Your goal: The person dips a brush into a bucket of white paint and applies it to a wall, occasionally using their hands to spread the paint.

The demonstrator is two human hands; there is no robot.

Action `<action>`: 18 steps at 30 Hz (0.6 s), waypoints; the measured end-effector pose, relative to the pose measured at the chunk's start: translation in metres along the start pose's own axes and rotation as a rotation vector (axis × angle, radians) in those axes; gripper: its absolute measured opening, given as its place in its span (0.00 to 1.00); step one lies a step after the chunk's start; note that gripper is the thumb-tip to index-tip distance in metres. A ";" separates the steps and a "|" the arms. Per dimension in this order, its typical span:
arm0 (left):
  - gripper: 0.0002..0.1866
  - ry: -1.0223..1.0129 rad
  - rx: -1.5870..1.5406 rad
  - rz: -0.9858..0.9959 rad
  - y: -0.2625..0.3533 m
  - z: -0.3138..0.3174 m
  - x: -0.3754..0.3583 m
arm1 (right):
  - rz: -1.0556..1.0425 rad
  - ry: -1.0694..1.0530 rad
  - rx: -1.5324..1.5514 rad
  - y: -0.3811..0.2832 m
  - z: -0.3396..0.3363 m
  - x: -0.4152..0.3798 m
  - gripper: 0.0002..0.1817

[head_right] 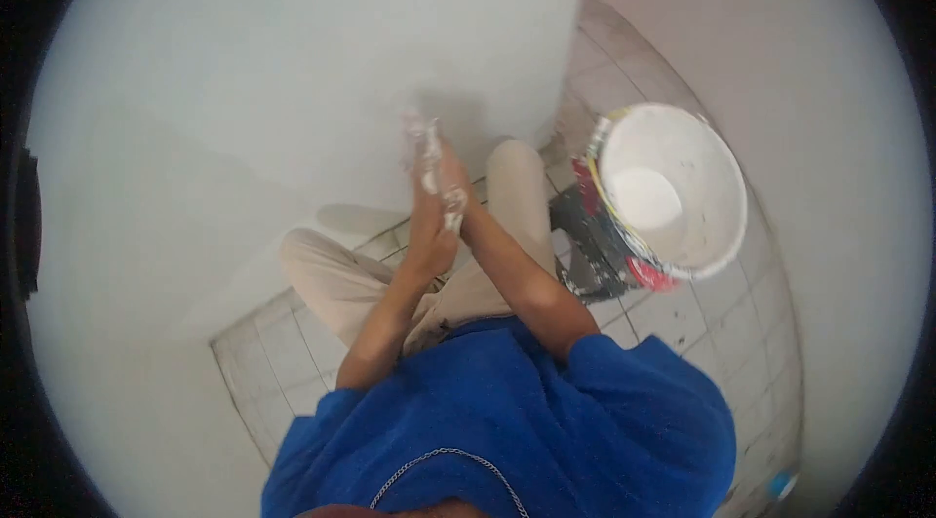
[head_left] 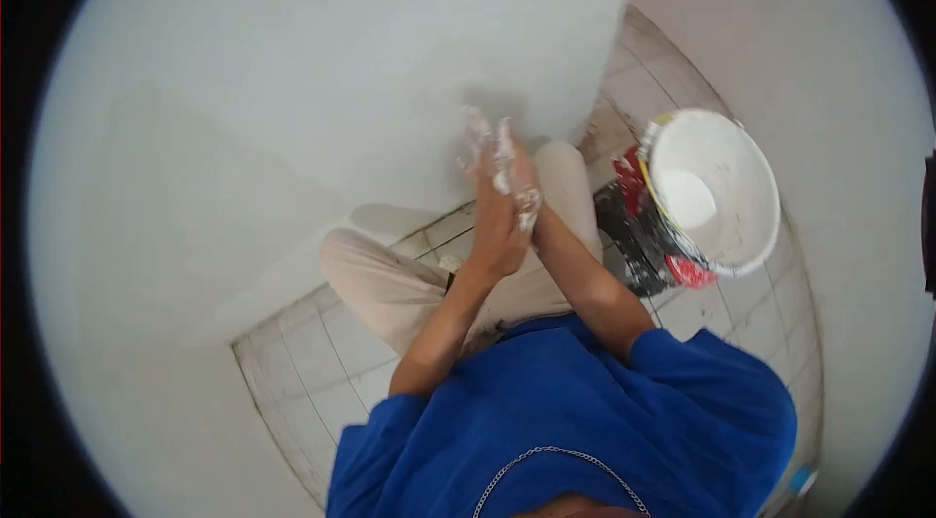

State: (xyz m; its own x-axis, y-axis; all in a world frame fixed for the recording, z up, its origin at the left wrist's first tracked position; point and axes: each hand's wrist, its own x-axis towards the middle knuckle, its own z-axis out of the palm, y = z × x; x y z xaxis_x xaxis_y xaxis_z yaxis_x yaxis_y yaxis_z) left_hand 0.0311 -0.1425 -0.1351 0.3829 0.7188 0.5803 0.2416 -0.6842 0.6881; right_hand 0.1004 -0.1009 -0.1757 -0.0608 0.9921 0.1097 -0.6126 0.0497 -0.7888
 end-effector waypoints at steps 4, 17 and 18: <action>0.33 -0.008 0.140 0.048 -0.043 0.005 0.002 | 0.266 0.168 0.256 -0.049 0.012 -0.052 0.25; 0.20 -0.666 -0.363 -0.046 -0.004 0.102 0.033 | 0.337 0.710 -1.585 -0.231 -0.129 -0.198 0.12; 0.21 -0.654 -0.296 0.007 0.000 0.109 0.036 | 0.497 0.596 -1.694 -0.233 -0.140 -0.200 0.13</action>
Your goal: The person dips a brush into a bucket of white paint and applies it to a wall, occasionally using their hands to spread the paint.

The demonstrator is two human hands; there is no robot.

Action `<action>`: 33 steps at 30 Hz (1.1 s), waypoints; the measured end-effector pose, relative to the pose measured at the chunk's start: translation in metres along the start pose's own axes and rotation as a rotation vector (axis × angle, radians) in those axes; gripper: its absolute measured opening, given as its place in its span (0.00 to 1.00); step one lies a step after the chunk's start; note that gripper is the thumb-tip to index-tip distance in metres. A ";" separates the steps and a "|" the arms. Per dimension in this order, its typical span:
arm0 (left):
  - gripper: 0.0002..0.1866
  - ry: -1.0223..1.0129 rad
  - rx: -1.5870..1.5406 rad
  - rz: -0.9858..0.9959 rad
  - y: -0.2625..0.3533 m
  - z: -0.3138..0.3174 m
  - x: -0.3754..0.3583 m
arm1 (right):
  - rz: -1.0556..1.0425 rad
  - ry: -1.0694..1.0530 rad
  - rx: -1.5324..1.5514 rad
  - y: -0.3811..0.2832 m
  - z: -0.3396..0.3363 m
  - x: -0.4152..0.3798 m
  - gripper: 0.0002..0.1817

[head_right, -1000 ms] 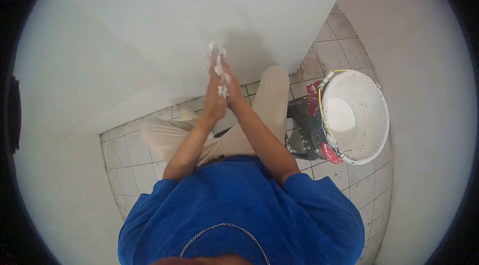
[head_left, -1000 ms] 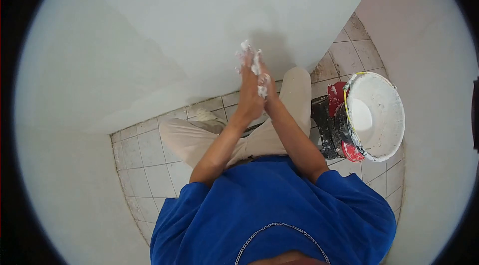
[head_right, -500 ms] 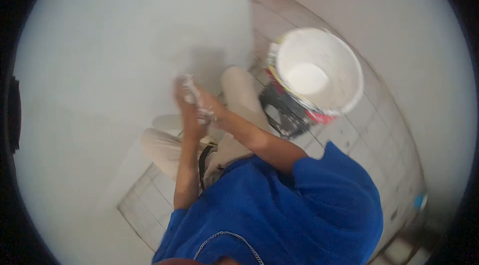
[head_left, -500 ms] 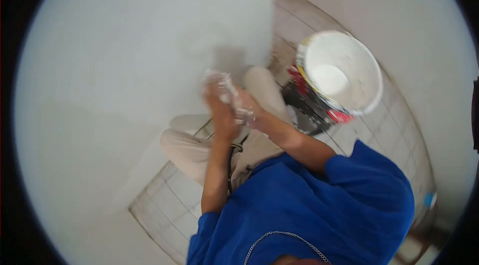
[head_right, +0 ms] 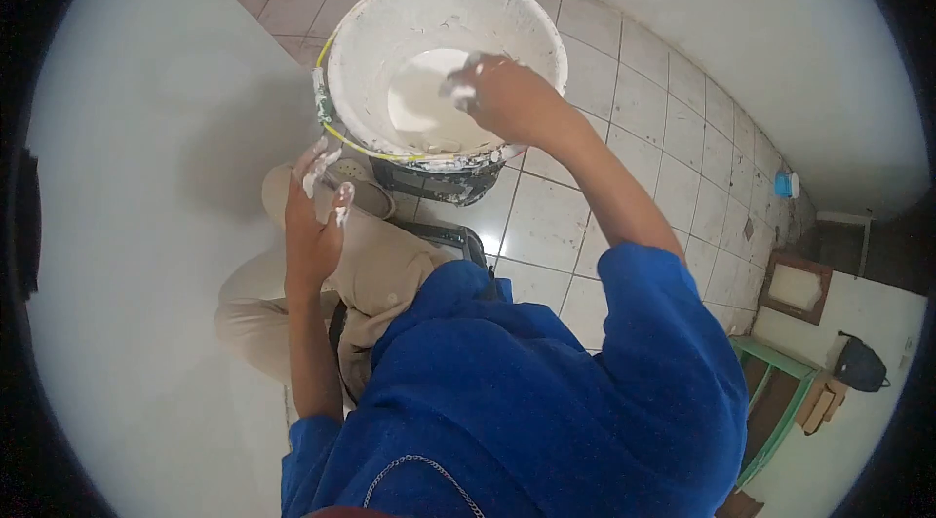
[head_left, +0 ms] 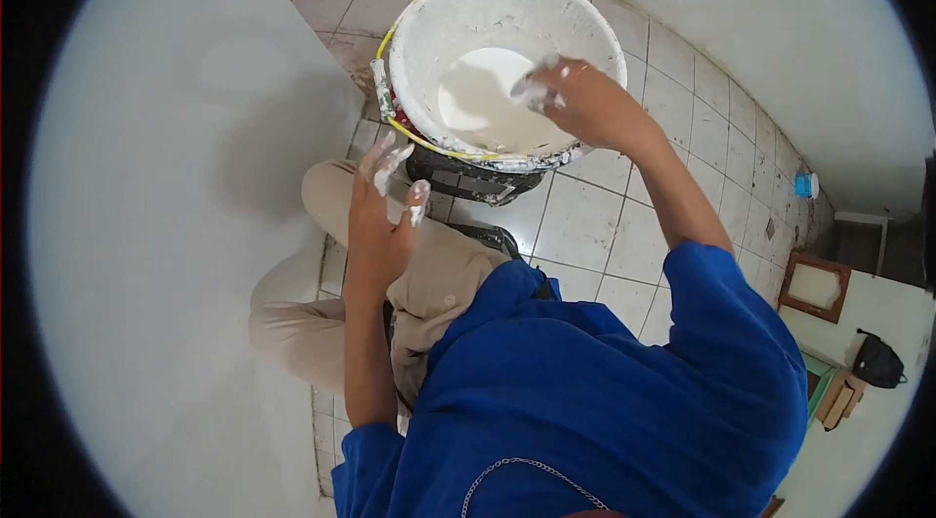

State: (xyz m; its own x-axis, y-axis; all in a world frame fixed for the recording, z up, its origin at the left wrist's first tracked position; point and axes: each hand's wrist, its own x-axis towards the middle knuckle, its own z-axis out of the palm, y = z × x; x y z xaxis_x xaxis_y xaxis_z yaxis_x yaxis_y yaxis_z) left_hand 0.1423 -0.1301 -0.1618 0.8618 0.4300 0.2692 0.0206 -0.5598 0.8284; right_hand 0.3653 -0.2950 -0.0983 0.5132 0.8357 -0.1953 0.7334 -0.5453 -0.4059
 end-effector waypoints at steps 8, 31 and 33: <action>0.33 -0.123 0.289 0.137 -0.002 0.027 0.040 | -0.195 -0.477 -0.064 0.029 0.035 0.045 0.25; 0.44 -0.288 0.310 -0.029 -0.007 0.030 0.047 | -0.258 -0.663 -0.168 0.028 0.027 0.059 0.27; 0.44 -0.274 0.286 -0.015 -0.008 0.031 0.046 | -0.190 -0.799 -0.158 0.020 0.013 0.065 0.28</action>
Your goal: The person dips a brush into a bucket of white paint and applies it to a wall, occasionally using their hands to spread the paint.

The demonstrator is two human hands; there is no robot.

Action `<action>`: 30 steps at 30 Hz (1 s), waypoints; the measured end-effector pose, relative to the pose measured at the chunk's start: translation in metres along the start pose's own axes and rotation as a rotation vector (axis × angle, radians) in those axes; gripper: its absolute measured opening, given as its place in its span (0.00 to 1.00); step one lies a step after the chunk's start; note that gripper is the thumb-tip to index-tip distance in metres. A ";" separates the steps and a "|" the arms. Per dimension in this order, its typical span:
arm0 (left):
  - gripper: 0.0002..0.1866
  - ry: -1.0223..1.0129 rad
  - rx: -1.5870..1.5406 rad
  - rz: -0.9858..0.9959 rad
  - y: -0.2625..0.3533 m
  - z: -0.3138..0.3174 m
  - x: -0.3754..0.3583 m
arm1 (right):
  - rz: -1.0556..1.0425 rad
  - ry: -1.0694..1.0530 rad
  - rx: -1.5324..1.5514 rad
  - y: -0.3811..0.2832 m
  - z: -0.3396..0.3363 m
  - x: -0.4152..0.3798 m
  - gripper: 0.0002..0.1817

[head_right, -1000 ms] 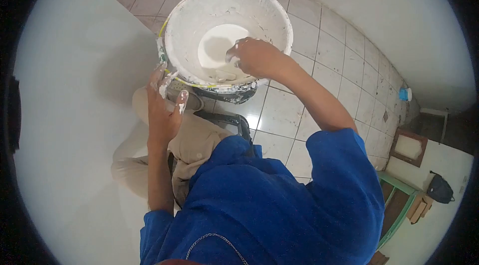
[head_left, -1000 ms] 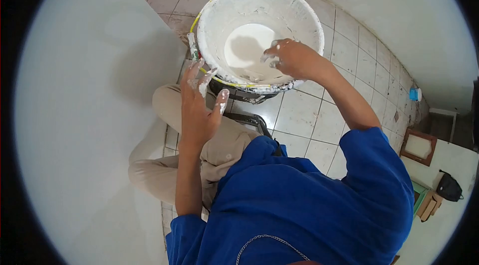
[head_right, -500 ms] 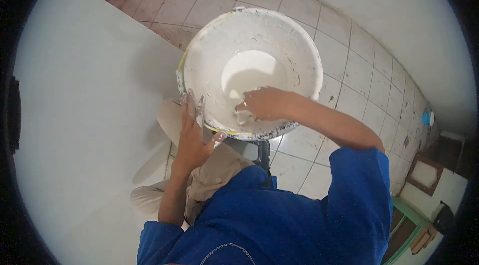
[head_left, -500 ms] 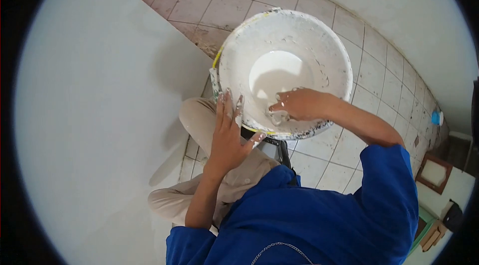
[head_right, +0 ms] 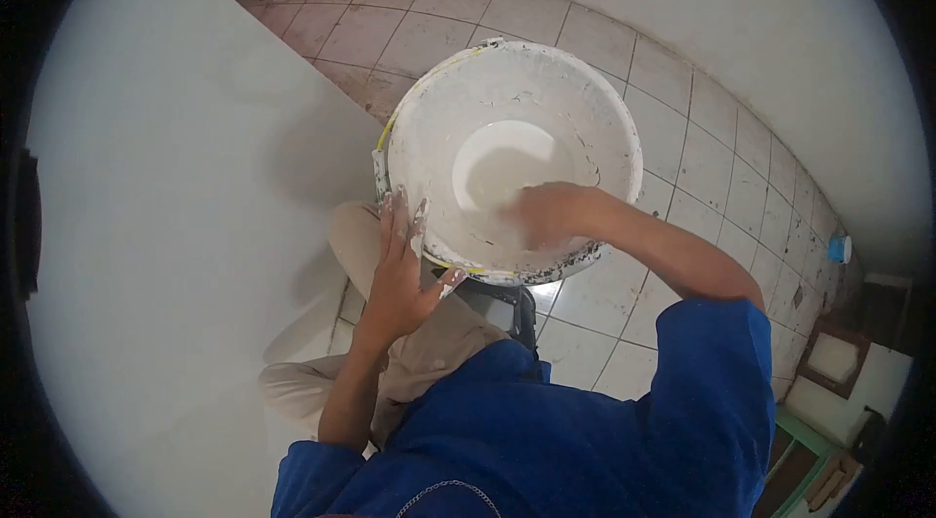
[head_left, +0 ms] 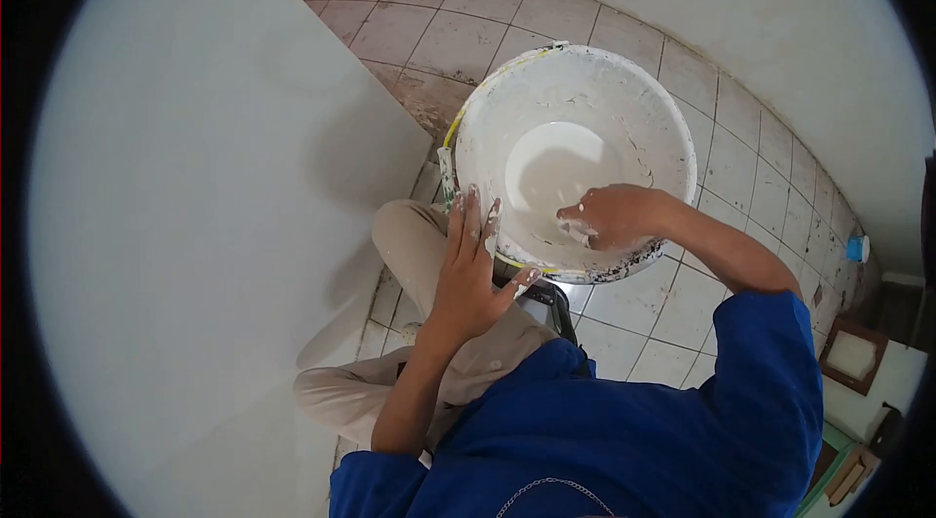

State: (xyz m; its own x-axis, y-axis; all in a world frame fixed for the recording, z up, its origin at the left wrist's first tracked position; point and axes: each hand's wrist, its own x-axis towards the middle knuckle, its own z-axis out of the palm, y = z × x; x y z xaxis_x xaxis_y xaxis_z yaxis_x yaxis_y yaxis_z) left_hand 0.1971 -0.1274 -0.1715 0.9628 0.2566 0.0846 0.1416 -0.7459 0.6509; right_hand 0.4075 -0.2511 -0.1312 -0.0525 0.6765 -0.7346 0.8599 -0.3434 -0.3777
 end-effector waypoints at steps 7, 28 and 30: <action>0.41 0.073 -0.032 0.063 -0.001 -0.002 0.001 | 0.021 0.161 -0.220 0.017 0.010 0.016 0.23; 0.38 0.115 0.031 0.030 0.003 0.000 -0.006 | 0.753 0.872 0.130 -0.053 0.071 -0.112 0.22; 0.37 0.119 0.028 0.030 0.004 0.000 -0.004 | 0.814 0.951 0.194 -0.050 0.082 -0.109 0.22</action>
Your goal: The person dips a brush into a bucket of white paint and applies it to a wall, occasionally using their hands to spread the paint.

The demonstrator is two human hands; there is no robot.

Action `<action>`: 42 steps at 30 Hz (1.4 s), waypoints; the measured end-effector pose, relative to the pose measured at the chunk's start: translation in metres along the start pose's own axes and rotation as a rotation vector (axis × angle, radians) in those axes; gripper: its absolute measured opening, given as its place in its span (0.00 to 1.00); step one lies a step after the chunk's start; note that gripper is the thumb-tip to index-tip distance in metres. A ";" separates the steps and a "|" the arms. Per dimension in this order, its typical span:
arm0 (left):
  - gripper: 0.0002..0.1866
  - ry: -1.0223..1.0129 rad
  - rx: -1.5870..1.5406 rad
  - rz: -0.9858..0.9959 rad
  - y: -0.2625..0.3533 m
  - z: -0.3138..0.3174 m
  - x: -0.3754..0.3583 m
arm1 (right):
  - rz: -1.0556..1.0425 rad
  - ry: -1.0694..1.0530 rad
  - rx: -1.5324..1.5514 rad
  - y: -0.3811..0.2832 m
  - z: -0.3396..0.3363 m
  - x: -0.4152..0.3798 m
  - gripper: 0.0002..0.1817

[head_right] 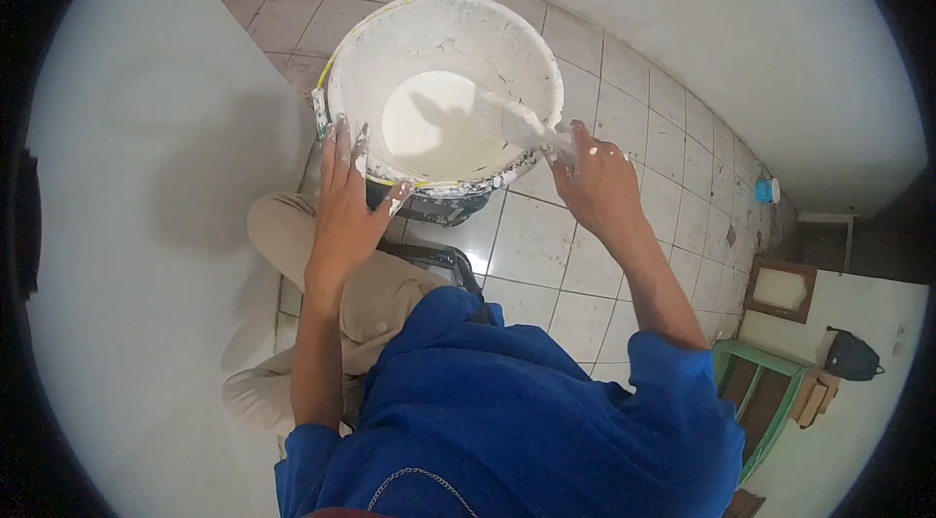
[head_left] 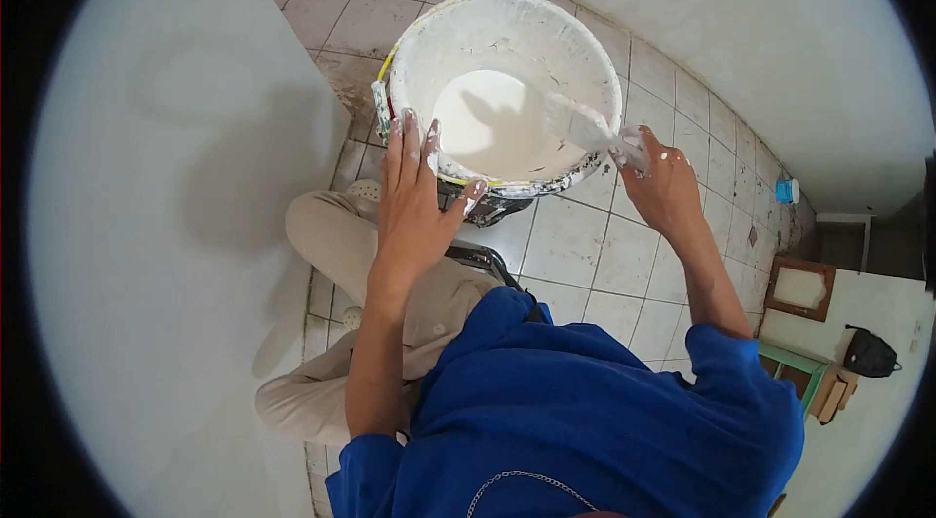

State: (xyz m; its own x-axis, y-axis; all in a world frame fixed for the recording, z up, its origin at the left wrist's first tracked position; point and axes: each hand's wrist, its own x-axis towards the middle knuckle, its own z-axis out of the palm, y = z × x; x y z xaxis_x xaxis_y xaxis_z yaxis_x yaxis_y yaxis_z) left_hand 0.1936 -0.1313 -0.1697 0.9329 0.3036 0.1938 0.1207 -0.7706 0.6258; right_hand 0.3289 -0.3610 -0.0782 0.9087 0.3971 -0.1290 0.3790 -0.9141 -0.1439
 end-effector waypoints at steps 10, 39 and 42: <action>0.40 0.048 -0.001 0.007 -0.001 -0.002 -0.005 | -0.137 0.241 0.032 0.024 0.031 -0.006 0.18; 0.38 0.049 0.046 0.041 0.000 0.000 -0.007 | -0.174 0.439 0.112 0.038 0.057 -0.016 0.13; 0.37 0.033 0.062 0.020 0.002 0.002 -0.004 | -0.083 0.334 0.202 0.038 0.051 -0.015 0.15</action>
State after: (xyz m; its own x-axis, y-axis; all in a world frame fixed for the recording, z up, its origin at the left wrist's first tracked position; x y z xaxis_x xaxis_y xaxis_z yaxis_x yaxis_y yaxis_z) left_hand 0.1906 -0.1352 -0.1702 0.9239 0.3048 0.2312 0.1235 -0.8097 0.5738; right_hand 0.3204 -0.3972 -0.1313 0.8958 0.3903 0.2124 0.4420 -0.8321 -0.3350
